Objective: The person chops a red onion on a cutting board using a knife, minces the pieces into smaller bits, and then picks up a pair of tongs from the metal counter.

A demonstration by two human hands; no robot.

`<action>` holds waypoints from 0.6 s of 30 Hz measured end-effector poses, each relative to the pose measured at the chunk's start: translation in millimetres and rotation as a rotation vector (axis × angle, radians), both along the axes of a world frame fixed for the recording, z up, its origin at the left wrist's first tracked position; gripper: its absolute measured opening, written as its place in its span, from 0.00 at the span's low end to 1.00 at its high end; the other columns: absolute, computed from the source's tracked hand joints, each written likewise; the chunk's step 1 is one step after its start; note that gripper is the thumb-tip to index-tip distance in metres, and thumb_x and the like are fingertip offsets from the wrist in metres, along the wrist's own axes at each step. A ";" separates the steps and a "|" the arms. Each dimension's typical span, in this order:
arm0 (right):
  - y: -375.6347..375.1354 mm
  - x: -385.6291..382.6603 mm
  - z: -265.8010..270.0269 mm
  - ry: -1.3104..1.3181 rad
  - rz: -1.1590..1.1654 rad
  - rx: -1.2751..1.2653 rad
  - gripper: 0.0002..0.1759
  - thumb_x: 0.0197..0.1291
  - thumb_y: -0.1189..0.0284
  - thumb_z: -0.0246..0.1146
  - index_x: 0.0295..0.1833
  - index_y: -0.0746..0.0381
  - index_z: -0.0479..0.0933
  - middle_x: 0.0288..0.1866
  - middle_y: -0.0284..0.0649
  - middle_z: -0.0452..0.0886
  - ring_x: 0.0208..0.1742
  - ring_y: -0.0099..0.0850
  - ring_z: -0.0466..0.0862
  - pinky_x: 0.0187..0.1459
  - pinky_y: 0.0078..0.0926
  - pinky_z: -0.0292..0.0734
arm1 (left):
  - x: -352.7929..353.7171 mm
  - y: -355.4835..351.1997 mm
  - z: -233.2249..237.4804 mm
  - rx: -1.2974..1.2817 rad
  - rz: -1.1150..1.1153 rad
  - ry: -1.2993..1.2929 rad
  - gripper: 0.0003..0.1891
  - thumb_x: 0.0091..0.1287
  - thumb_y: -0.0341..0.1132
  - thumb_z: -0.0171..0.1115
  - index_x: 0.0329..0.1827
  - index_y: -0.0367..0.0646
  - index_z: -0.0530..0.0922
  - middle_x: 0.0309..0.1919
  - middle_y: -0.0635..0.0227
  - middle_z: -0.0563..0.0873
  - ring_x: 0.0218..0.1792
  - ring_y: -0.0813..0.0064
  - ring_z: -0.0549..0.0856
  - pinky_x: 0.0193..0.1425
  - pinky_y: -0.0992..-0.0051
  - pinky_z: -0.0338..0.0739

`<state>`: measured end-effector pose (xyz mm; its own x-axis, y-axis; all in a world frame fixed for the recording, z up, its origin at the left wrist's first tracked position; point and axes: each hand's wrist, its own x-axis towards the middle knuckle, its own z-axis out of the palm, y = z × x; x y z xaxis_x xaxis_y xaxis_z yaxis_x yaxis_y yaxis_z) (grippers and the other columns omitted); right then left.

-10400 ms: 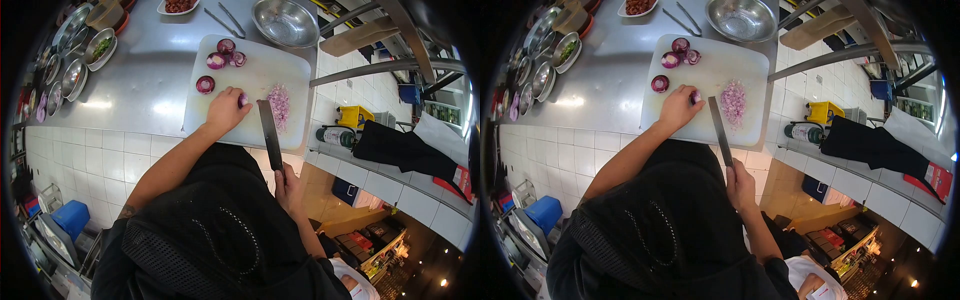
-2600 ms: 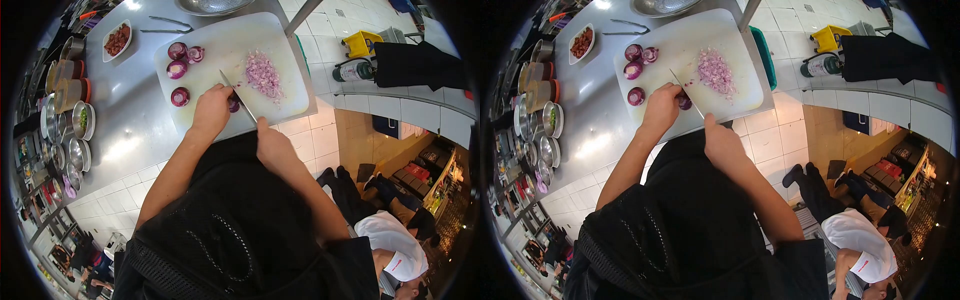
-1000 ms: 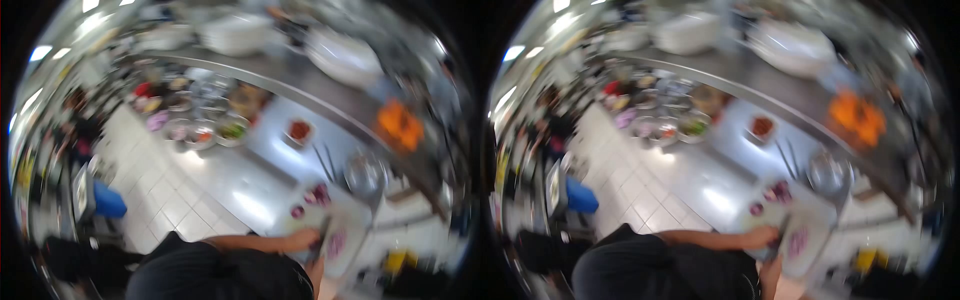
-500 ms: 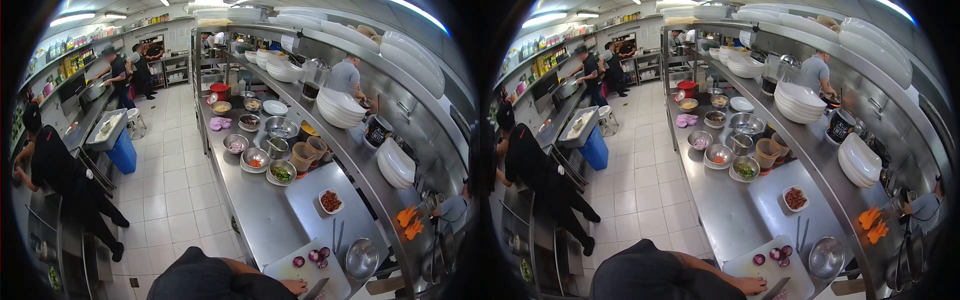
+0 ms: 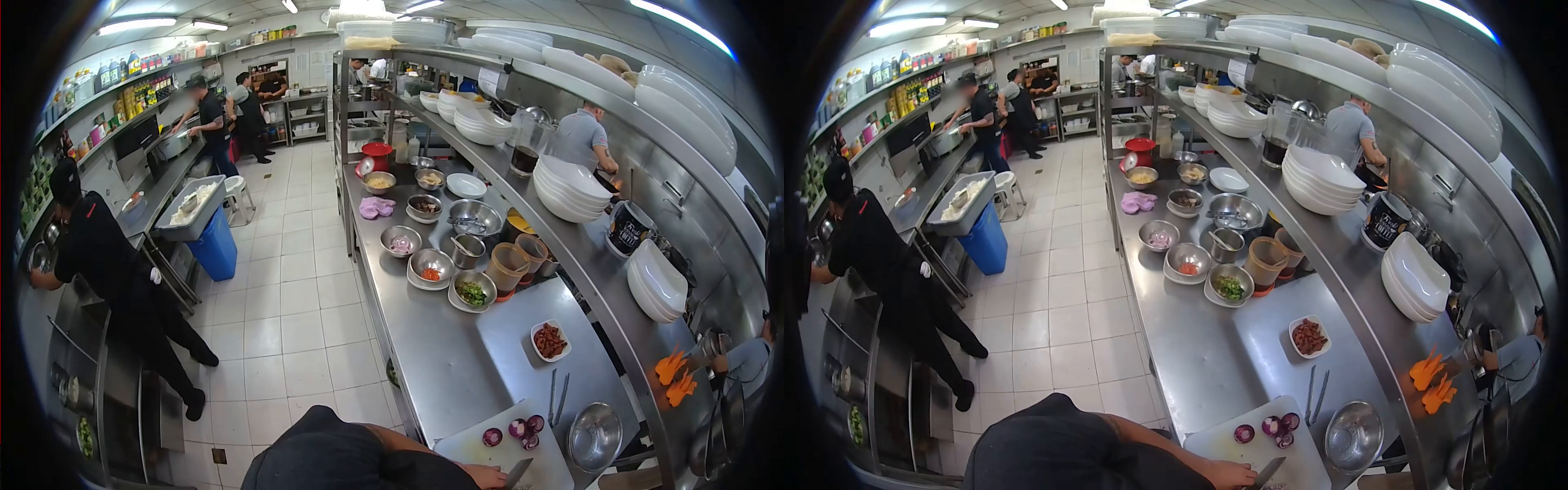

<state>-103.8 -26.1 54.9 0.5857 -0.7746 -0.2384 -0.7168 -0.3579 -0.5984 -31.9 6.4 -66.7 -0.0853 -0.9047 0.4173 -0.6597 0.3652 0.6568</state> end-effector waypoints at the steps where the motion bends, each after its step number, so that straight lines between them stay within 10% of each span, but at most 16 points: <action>1: 0.4 -2.4 0.8 0.002 -0.001 0.002 0.27 0.71 0.80 0.58 0.73 0.76 0.66 0.45 0.72 0.85 0.51 0.73 0.85 0.53 0.63 0.78 | 2.4 1.6 1.2 0.015 -0.010 0.005 0.11 0.68 0.34 0.67 0.49 0.39 0.84 0.52 0.48 0.86 0.56 0.46 0.86 0.67 0.52 0.78; 18: 46.7 -115.7 -34.7 0.099 -0.172 0.036 0.26 0.71 0.79 0.58 0.72 0.75 0.65 0.44 0.75 0.84 0.50 0.76 0.84 0.52 0.67 0.77 | 8.1 5.9 8.5 0.018 -0.098 0.117 0.10 0.64 0.30 0.69 0.46 0.41 0.80 0.49 0.57 0.81 0.55 0.51 0.80 0.63 0.57 0.78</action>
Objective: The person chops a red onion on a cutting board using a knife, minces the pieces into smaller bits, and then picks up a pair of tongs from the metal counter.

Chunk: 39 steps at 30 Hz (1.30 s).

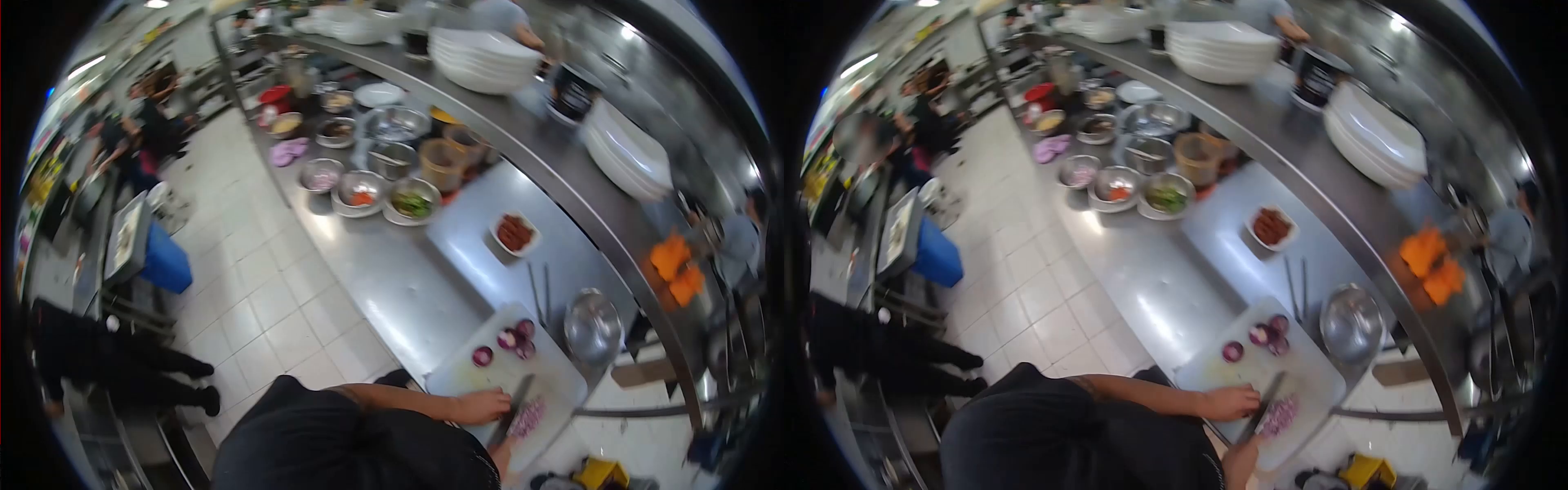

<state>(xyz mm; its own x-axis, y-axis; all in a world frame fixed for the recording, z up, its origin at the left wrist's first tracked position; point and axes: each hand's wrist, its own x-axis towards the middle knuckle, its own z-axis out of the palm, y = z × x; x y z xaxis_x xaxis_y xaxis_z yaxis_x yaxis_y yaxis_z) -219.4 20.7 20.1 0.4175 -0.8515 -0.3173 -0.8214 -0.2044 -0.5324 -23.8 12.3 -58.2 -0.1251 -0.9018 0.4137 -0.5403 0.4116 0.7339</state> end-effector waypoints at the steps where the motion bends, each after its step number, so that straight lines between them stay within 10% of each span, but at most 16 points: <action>1: 5.2 -1.1 3.8 0.007 -0.018 0.002 0.26 0.71 0.79 0.58 0.72 0.75 0.65 0.44 0.75 0.84 0.50 0.76 0.84 0.52 0.67 0.77 | 1.6 0.5 1.3 0.004 0.013 -0.014 0.10 0.65 0.30 0.69 0.47 0.42 0.80 0.49 0.58 0.81 0.55 0.51 0.80 0.64 0.57 0.78; 31: 34.0 9.7 87.3 0.061 -0.004 0.001 0.21 0.69 0.81 0.58 0.66 0.70 0.66 0.38 0.67 0.86 0.40 0.69 0.87 0.45 0.69 0.79 | 8.0 -1.4 16.1 0.088 0.000 0.002 0.10 0.69 0.23 0.66 0.52 0.37 0.80 0.52 0.55 0.83 0.57 0.48 0.80 0.65 0.56 0.79; 36: 8.3 18.3 12.4 0.019 -0.042 -0.049 0.22 0.68 0.82 0.58 0.66 0.70 0.65 0.36 0.68 0.85 0.41 0.70 0.87 0.45 0.69 0.79 | 7.9 -3.3 19.3 0.063 -0.016 -0.022 0.11 0.67 0.23 0.66 0.52 0.37 0.80 0.51 0.54 0.83 0.57 0.47 0.80 0.65 0.55 0.79; 39: 14.2 23.3 71.5 0.022 -0.026 0.001 0.21 0.68 0.81 0.58 0.65 0.70 0.65 0.37 0.69 0.85 0.43 0.70 0.87 0.47 0.69 0.79 | 8.0 -2.4 15.1 0.077 -0.013 0.008 0.10 0.67 0.20 0.66 0.50 0.36 0.79 0.52 0.55 0.83 0.57 0.46 0.80 0.64 0.56 0.78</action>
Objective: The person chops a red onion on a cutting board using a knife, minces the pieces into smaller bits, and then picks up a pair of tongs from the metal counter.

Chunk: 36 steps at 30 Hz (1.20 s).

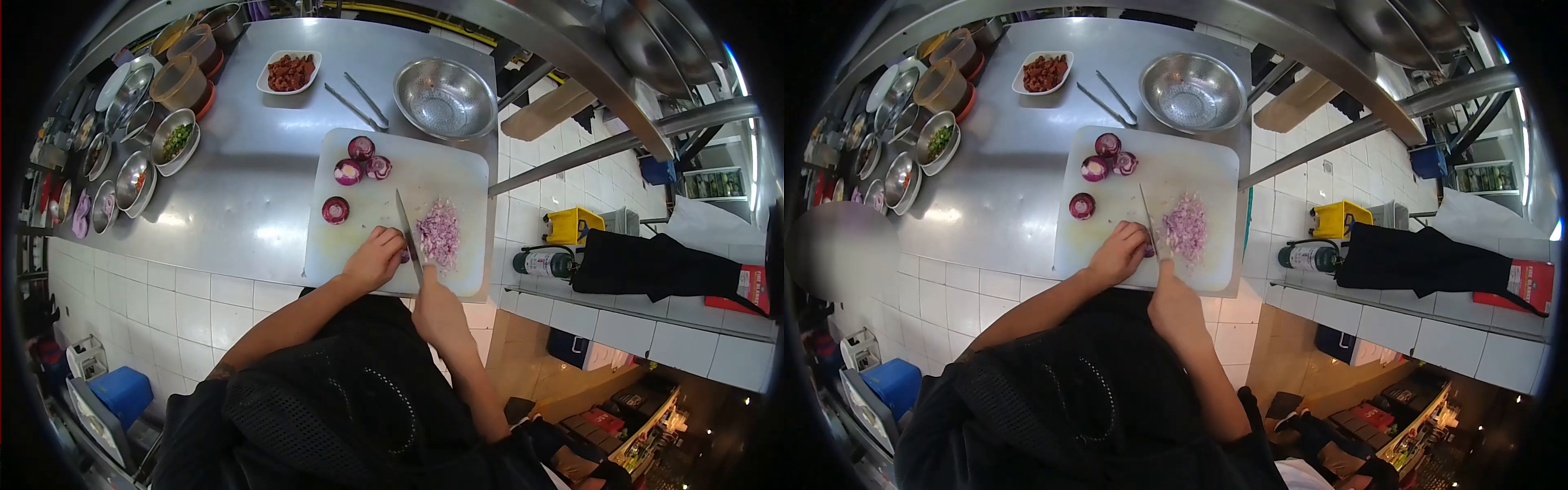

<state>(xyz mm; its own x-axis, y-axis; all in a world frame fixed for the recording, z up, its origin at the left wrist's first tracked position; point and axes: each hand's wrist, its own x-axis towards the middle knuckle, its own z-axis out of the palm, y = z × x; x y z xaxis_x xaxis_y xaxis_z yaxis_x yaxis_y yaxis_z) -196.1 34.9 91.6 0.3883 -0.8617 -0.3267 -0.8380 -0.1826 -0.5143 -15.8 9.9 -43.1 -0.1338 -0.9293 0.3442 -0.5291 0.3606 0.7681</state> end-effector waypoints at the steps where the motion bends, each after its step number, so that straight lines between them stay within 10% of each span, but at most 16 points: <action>1: 3.5 0.4 19.5 0.072 0.014 0.063 0.23 0.68 0.81 0.58 0.67 0.70 0.65 0.37 0.67 0.85 0.43 0.69 0.87 0.47 0.68 0.79 | 0.1 0.4 -1.3 0.006 0.005 0.006 0.10 0.67 0.20 0.66 0.50 0.36 0.79 0.52 0.55 0.83 0.57 0.46 0.80 0.64 0.56 0.78; 4: 8.7 -3.8 -61.2 0.072 -0.052 0.058 0.23 0.68 0.81 0.58 0.66 0.70 0.64 0.37 0.67 0.85 0.42 0.69 0.87 0.46 0.68 0.79 | -2.1 0.5 -1.9 -0.019 0.007 0.024 0.09 0.68 0.21 0.66 0.49 0.36 0.79 0.52 0.54 0.83 0.57 0.47 0.80 0.64 0.56 0.78; 10: 0.3 2.9 -1.3 0.093 -0.004 0.084 0.24 0.67 0.81 0.59 0.66 0.70 0.63 0.38 0.69 0.85 0.43 0.71 0.86 0.47 0.69 0.78 | 0.7 -0.5 -0.5 -0.002 0.003 0.034 0.08 0.69 0.21 0.66 0.49 0.37 0.79 0.50 0.54 0.83 0.56 0.46 0.80 0.63 0.55 0.78; 24: -13.1 7.0 -73.6 -0.071 -0.080 -0.017 0.18 0.73 0.78 0.58 0.63 0.67 0.64 0.37 0.72 0.84 0.44 0.74 0.85 0.46 0.73 0.76 | 2.4 4.7 -8.0 -0.006 0.018 -0.004 0.11 0.68 0.21 0.65 0.52 0.38 0.80 0.54 0.51 0.82 0.58 0.46 0.81 0.65 0.57 0.79; 28: -21.0 4.2 -81.4 -0.107 -0.042 0.005 0.21 0.74 0.77 0.58 0.68 0.68 0.63 0.40 0.74 0.85 0.45 0.75 0.85 0.47 0.73 0.75 | -3.7 8.3 -14.5 0.027 0.025 -0.014 0.33 0.67 0.24 0.67 0.78 0.50 0.76 0.63 0.48 0.79 0.60 0.47 0.82 0.72 0.58 0.79; 34: -58.1 21.0 -18.2 -0.021 0.179 -0.199 0.25 0.76 0.70 0.64 0.74 0.66 0.72 0.48 0.63 0.89 0.47 0.65 0.89 0.48 0.61 0.81 | -0.4 13.1 -9.1 0.043 -0.009 -0.120 0.39 0.68 0.27 0.64 0.85 0.59 0.71 0.67 0.49 0.78 0.65 0.39 0.79 0.84 0.47 0.69; 36: -103.6 74.8 6.5 -0.103 0.215 -0.378 0.19 0.77 0.69 0.66 0.68 0.64 0.80 0.47 0.54 0.90 0.45 0.53 0.91 0.49 0.51 0.85 | 1.0 13.0 -13.8 -0.024 0.005 -0.269 0.37 0.66 0.28 0.65 0.82 0.56 0.74 0.68 0.54 0.77 0.65 0.44 0.78 0.74 0.52 0.78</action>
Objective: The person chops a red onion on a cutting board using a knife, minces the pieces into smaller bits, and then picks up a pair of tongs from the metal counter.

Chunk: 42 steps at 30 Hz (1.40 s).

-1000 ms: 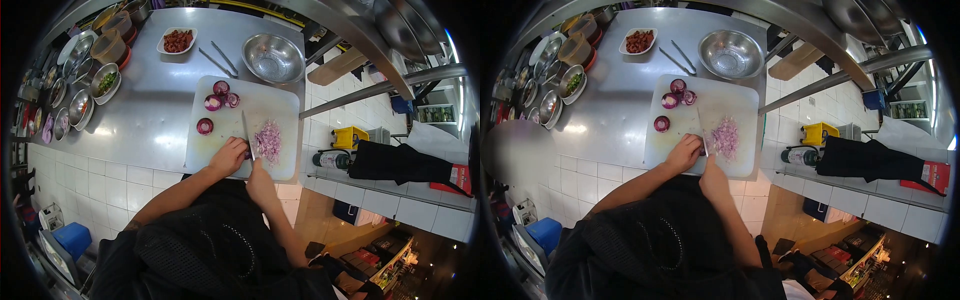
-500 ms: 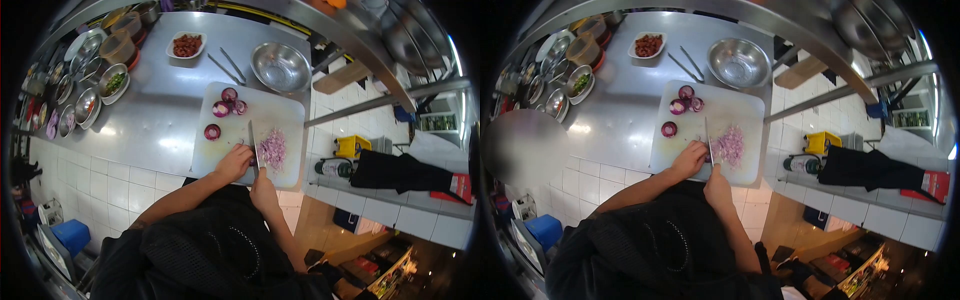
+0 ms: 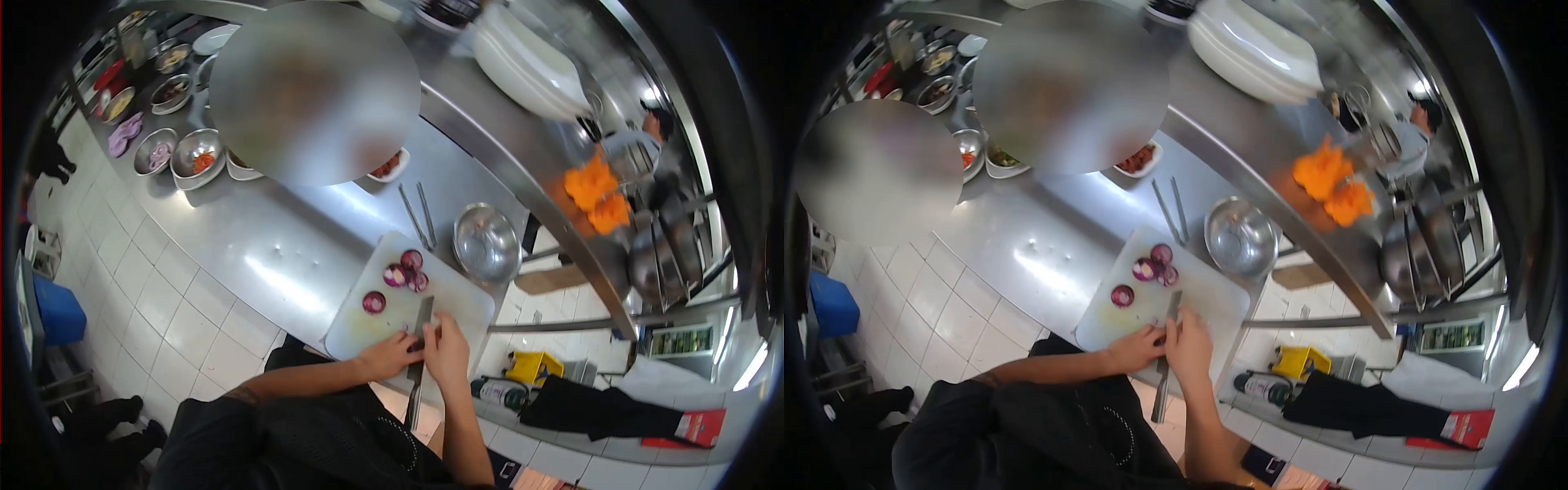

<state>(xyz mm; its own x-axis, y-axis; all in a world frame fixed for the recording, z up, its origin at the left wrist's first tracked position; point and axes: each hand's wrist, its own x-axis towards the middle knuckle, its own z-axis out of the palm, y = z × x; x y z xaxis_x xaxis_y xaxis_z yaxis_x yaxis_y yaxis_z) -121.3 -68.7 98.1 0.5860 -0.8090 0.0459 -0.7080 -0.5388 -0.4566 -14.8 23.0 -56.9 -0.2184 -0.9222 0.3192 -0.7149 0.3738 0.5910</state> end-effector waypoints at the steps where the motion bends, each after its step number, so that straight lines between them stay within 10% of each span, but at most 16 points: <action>1: -24.7 32.3 -10.4 -0.177 0.060 0.090 0.17 0.78 0.70 0.65 0.66 0.64 0.81 0.44 0.51 0.89 0.43 0.48 0.92 0.48 0.48 0.86 | -1.5 0.8 4.9 0.040 0.016 -0.012 0.35 0.68 0.27 0.63 0.81 0.58 0.75 0.70 0.54 0.76 0.66 0.44 0.78 0.74 0.52 0.78; 5: -116.1 182.7 -61.2 -0.394 -0.037 0.691 0.19 0.80 0.68 0.64 0.68 0.66 0.77 0.41 0.42 0.84 0.38 0.38 0.90 0.44 0.33 0.89 | 2.9 -0.5 3.4 0.047 -0.036 -0.005 0.39 0.71 0.29 0.61 0.87 0.64 0.68 0.68 0.54 0.76 0.64 0.45 0.80 0.76 0.53 0.77; 8: -202.9 259.3 -131.3 -0.799 -0.275 1.099 0.29 0.82 0.67 0.60 0.81 0.65 0.62 0.66 0.56 0.77 0.53 0.55 0.89 0.57 0.51 0.91 | 4.6 -5.7 2.6 0.140 -0.130 -0.037 0.42 0.72 0.31 0.62 0.91 0.66 0.62 0.68 0.54 0.77 0.66 0.42 0.80 0.77 0.50 0.77; 13: -277.8 328.7 -163.6 -0.750 -0.326 1.138 0.24 0.78 0.78 0.54 0.76 0.68 0.66 0.65 0.56 0.79 0.55 0.53 0.88 0.56 0.48 0.92 | 12.6 -2.2 -1.4 0.071 -0.061 -0.051 0.42 0.72 0.37 0.61 0.91 0.68 0.60 0.68 0.54 0.75 0.64 0.44 0.81 0.73 0.48 0.80; 24: -156.3 281.9 -153.0 -0.729 -0.310 1.207 0.25 0.70 0.76 0.68 0.70 0.67 0.75 0.57 0.48 0.85 0.51 0.44 0.89 0.51 0.42 0.92 | 9.9 -4.3 3.9 0.046 -0.121 -0.058 0.42 0.71 0.32 0.64 0.90 0.64 0.65 0.67 0.56 0.78 0.64 0.52 0.80 0.77 0.58 0.75; 27: -181.8 237.2 -138.6 -0.187 -0.131 0.104 0.35 0.64 0.69 0.77 0.72 0.69 0.73 0.61 0.53 0.85 0.57 0.49 0.89 0.61 0.45 0.89 | 10.3 -4.1 5.3 0.033 -0.089 -0.042 0.43 0.71 0.30 0.64 0.91 0.64 0.63 0.67 0.54 0.77 0.65 0.48 0.80 0.80 0.56 0.74; 30: -229.6 184.7 -154.2 0.201 -0.162 -0.227 0.41 0.57 0.68 0.79 0.75 0.69 0.72 0.64 0.61 0.83 0.64 0.60 0.85 0.71 0.52 0.81 | 16.0 1.5 15.5 0.101 -0.094 -0.011 0.45 0.70 0.27 0.64 0.91 0.65 0.61 0.66 0.54 0.76 0.66 0.46 0.79 0.81 0.53 0.74; 34: -263.8 171.7 -151.0 0.398 -0.162 -0.005 0.41 0.55 0.68 0.77 0.73 0.68 0.72 0.66 0.64 0.82 0.69 0.64 0.82 0.75 0.51 0.76 | 9.0 -1.4 11.4 0.144 -0.106 0.014 0.46 0.69 0.26 0.64 0.91 0.65 0.61 0.66 0.54 0.76 0.67 0.47 0.78 0.76 0.53 0.78; 36: -274.6 179.8 -162.7 0.174 -0.148 -0.049 0.40 0.58 0.75 0.74 0.76 0.68 0.68 0.64 0.60 0.84 0.61 0.56 0.89 0.62 0.48 0.86 | 5.6 -2.8 7.8 0.159 -0.115 0.018 0.45 0.70 0.24 0.63 0.91 0.65 0.62 0.67 0.54 0.75 0.69 0.47 0.77 0.73 0.53 0.80; 38: -245.5 208.8 -122.0 -0.328 -0.240 0.554 0.36 0.62 0.77 0.74 0.73 0.68 0.69 0.53 0.52 0.85 0.48 0.41 0.91 0.47 0.38 0.88 | 7.4 0.5 10.7 0.090 -0.070 -0.020 0.42 0.70 0.29 0.62 0.90 0.64 0.64 0.66 0.55 0.76 0.64 0.51 0.80 0.73 0.57 0.78; 42: -133.6 296.8 -47.1 -0.398 0.131 0.318 0.36 0.61 0.75 0.79 0.72 0.66 0.70 0.51 0.51 0.86 0.43 0.35 0.91 0.39 0.35 0.87 | 4.5 -2.8 6.7 0.179 -0.101 0.043 0.46 0.70 0.36 0.68 0.92 0.63 0.58 0.73 0.49 0.72 0.72 0.41 0.75 0.77 0.50 0.76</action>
<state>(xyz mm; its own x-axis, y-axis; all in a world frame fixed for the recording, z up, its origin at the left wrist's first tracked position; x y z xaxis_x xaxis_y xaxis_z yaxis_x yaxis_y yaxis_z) 175.5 -202.3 51.0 0.6703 -0.7405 0.0492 -0.3826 -0.4016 -0.8320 -10.4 20.1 -50.2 -0.3026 -0.9390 0.1636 -0.6514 0.3291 0.6836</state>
